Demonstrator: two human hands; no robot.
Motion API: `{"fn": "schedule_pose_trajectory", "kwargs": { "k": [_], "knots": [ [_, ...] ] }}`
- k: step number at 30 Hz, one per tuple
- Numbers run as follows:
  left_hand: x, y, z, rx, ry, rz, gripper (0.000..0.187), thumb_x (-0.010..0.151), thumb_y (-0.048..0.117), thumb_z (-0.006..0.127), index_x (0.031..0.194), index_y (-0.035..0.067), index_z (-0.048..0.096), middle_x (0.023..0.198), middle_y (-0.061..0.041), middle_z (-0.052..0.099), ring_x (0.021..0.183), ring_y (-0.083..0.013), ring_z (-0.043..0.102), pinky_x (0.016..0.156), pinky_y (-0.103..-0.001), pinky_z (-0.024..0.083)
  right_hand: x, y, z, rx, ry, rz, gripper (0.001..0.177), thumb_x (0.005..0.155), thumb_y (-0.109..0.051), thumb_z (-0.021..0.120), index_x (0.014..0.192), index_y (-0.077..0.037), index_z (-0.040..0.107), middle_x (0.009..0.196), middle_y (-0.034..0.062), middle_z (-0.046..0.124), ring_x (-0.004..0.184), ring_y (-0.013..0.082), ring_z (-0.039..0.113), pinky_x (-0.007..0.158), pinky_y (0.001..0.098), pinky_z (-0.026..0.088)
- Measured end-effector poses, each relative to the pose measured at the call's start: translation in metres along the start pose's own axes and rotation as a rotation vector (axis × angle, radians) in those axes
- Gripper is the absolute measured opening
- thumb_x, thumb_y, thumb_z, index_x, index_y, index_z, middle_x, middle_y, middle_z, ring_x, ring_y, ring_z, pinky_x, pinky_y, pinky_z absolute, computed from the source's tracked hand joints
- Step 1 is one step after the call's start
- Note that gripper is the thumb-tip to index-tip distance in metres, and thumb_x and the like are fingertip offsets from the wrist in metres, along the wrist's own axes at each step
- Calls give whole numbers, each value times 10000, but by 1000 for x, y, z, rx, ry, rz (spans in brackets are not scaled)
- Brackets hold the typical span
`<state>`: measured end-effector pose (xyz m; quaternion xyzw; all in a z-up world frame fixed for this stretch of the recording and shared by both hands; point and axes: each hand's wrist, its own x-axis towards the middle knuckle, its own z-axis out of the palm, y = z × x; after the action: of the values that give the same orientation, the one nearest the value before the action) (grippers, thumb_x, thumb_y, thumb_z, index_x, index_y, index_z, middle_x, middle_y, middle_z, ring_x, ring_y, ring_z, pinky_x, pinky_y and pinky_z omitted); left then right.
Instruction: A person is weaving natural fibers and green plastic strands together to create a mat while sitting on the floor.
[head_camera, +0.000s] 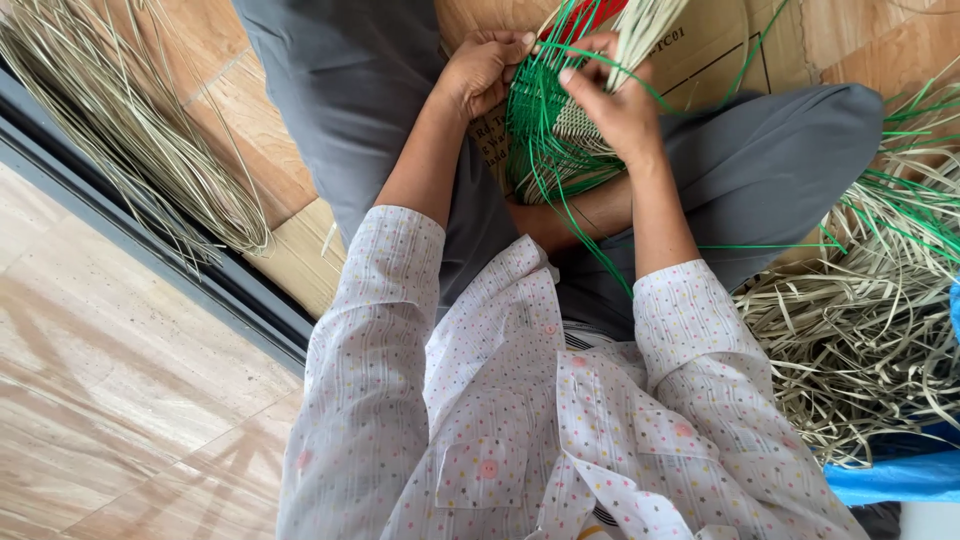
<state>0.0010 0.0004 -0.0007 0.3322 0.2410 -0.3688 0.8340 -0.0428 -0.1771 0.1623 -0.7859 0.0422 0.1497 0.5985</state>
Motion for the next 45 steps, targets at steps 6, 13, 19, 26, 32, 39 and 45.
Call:
{"fn": "schedule_pose_trajectory", "kwargs": {
  "k": [6,13,19,26,32,39,45],
  "knots": [
    [9,-7,-10,75,-21,54,77,915,57,740,939,2,787,821,-51,771,742,-106,674,675,-215,561,-13,-2,22,-117,-115,47,103,997,-68,655,1100,-72,647,779,22,662,586,108,628,559,259,495],
    [1,0,0,-8,18,-38,72,914,35,719,935,-18,763,807,-115,777,711,-192,743,600,-356,651,-91,-3,35,-144,-147,-47,184,1013,-225,634,1040,-46,667,986,87,704,942,224,669,917,355,502],
    [14,-10,-11,118,72,-5,149,896,81,776,1031,18,780,855,-29,775,678,-64,602,591,-209,497,-262,-18,-36,118,-441,365,218,990,-203,582,823,-83,653,744,32,674,693,131,647,700,277,511],
    [-15,13,12,134,26,-71,143,947,155,698,939,30,767,708,-42,724,561,-136,655,468,-298,555,-473,0,-104,681,348,1343,167,1088,-254,507,1167,-132,590,1047,145,647,1023,369,629,931,533,437],
    [-30,24,24,302,122,-81,135,941,224,709,901,106,764,640,24,643,524,-103,584,451,-274,488,-558,-5,-185,-427,-206,1851,331,859,-507,703,997,-207,708,872,84,677,890,236,647,839,387,416],
    [-42,33,33,400,122,9,187,940,211,720,828,62,737,571,38,516,480,-75,469,385,-275,411,-367,-12,-255,-709,-77,481,312,769,-10,782,1069,-3,697,1266,170,719,1059,312,728,943,413,622],
    [-37,29,27,382,134,-20,151,921,229,726,863,92,749,682,9,678,589,-98,629,507,-271,541,-64,-146,-102,-1394,217,-535,381,1170,-489,848,1334,-145,828,1156,44,762,1033,266,701,1036,377,491]
  ]
}}
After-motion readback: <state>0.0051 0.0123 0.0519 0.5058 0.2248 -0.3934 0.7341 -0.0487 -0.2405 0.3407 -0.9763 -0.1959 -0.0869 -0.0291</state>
